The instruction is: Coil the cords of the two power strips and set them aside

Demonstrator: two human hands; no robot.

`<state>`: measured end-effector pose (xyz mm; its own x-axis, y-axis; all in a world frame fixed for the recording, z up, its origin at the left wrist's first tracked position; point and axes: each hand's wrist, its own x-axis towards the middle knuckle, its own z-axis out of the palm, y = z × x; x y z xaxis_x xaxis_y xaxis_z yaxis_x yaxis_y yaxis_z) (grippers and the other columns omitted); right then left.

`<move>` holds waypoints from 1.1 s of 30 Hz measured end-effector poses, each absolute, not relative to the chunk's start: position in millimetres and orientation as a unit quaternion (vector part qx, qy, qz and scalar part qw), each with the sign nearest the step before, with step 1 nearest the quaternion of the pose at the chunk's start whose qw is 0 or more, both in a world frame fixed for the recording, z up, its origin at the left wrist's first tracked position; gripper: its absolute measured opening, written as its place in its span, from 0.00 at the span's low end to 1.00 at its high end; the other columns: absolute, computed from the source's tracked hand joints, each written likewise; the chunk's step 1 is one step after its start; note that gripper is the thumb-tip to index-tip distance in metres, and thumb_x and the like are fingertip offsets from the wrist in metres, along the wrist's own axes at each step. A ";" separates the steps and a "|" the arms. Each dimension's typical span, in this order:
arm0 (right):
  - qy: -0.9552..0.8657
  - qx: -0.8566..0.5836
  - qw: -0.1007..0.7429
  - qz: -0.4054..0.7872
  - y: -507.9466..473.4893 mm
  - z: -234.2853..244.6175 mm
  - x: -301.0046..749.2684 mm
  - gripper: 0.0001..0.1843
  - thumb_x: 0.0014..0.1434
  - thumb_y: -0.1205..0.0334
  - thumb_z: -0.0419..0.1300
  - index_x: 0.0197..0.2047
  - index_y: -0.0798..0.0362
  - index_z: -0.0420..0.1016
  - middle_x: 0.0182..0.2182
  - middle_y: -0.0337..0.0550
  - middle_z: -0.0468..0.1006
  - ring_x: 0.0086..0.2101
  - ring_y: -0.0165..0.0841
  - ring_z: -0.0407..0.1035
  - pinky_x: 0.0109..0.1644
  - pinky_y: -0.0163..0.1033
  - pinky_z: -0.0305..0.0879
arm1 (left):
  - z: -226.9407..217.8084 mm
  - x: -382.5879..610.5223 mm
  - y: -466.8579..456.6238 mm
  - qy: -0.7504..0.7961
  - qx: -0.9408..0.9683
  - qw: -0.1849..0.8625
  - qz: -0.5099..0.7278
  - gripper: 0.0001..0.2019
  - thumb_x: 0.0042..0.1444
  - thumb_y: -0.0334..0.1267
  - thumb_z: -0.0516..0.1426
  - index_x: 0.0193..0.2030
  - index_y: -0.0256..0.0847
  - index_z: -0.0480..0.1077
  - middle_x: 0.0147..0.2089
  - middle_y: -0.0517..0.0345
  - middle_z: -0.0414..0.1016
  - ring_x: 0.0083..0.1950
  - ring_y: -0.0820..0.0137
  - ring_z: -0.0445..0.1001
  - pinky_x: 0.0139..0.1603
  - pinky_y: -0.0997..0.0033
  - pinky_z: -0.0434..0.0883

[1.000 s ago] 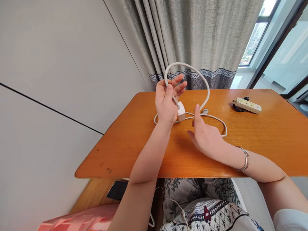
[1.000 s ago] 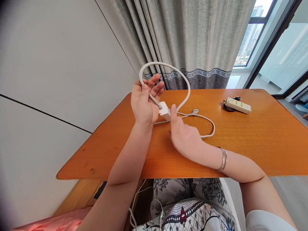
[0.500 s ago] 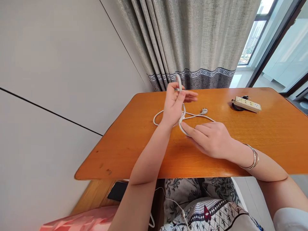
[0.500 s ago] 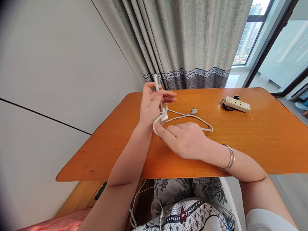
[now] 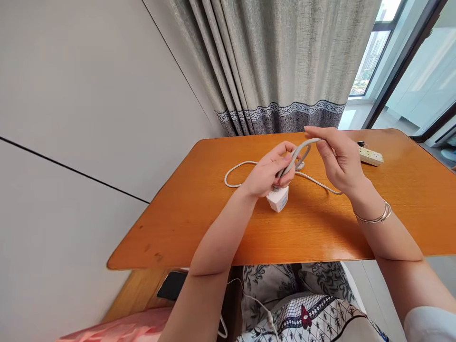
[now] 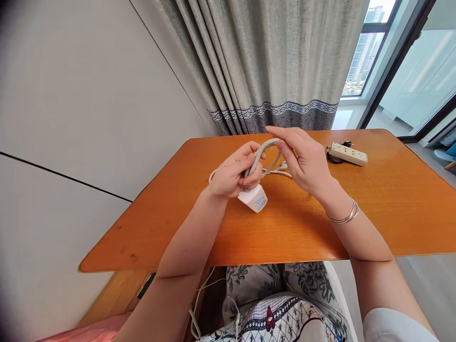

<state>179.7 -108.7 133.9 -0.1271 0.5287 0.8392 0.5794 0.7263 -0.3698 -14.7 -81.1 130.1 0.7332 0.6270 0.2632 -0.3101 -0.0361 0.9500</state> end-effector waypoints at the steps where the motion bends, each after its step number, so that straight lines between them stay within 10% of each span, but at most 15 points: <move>1: -0.755 -0.366 0.544 0.011 -107.9 133.2 179.9 0.22 0.73 0.48 0.48 0.56 0.45 0.78 0.44 0.45 0.80 0.44 0.35 0.75 0.49 0.44 0.73 | 129.8 -15.0 -80.4 0.121 0.627 0.691 0.339 0.19 0.61 0.57 0.61 0.41 0.44 0.62 0.14 0.75 0.56 0.13 0.80 0.43 0.16 0.79 0.46; 11: -0.694 -0.319 0.602 0.232 -107.0 125.4 170.3 0.22 0.69 0.43 0.54 0.48 0.48 0.82 0.24 0.36 0.67 0.23 0.28 0.61 0.26 0.34 0.64 | 123.6 -4.7 -83.5 0.152 0.626 0.674 0.361 0.24 0.55 0.61 0.64 0.36 0.40 0.67 0.15 0.73 0.52 0.15 0.81 0.44 0.17 0.78 0.46; 23: -0.638 -0.290 0.659 0.275 -99.8 117.1 164.3 0.15 0.66 0.51 0.53 0.39 0.51 0.77 0.20 0.34 0.64 0.19 0.28 0.60 0.24 0.34 0.62 | 128.1 -2.1 -90.8 0.137 0.567 0.728 0.360 0.22 0.62 0.53 0.61 0.29 0.40 0.61 0.16 0.74 0.47 0.16 0.83 0.41 0.17 0.81 0.44; 33: -0.696 -0.315 0.642 0.069 -88.3 101.2 165.0 0.21 0.71 0.44 0.49 0.49 0.50 0.73 0.28 0.37 0.71 0.22 0.28 0.63 0.29 0.37 0.66 | 139.3 1.7 -100.6 0.191 0.426 0.803 0.369 0.21 0.73 0.43 0.48 0.28 0.38 0.63 0.16 0.74 0.42 0.14 0.82 0.40 0.15 0.84 0.46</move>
<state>165.0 -88.3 101.2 0.0219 0.5271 0.8495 0.3496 0.7921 -0.5004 1.7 -100.6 139.3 0.6546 0.7559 0.0078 -0.4303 0.3641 0.8260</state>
